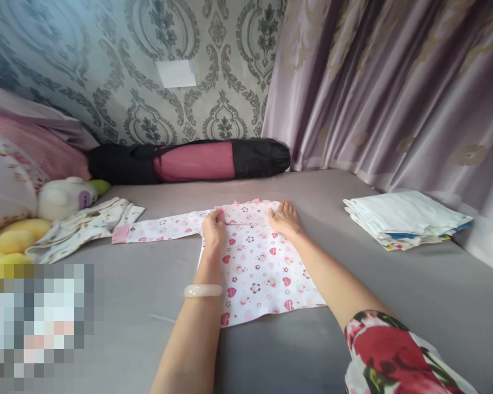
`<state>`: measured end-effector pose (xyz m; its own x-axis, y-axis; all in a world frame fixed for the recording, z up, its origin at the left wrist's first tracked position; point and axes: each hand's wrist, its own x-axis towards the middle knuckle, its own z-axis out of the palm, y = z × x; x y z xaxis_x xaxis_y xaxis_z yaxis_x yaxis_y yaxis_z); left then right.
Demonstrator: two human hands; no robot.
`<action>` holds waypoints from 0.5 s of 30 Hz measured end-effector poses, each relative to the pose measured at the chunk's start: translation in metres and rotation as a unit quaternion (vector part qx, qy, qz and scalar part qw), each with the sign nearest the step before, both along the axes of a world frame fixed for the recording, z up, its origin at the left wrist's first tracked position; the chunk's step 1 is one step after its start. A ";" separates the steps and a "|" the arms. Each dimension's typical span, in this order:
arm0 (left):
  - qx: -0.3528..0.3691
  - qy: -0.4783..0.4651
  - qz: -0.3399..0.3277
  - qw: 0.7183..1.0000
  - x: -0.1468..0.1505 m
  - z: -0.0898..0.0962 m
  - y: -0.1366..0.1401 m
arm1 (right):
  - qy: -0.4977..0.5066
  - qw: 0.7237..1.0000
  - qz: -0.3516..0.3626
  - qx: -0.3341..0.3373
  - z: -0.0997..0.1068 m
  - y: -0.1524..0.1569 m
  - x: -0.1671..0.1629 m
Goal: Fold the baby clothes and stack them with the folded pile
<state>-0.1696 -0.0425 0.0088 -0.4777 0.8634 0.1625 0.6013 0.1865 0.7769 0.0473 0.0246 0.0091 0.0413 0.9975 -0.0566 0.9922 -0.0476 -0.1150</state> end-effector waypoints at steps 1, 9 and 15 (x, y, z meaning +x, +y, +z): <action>0.004 0.002 -0.001 1.000 0.000 -0.001 0.000 | 0.001 1.000 0.001 0.002 0.000 0.000 0.000; 0.024 0.095 -0.017 0.995 0.003 -0.006 0.004 | -0.017 1.000 0.012 0.011 0.003 -0.001 0.001; 0.092 0.241 -0.018 0.966 0.017 -0.005 0.005 | -0.005 0.987 0.144 0.068 0.008 -0.019 -0.021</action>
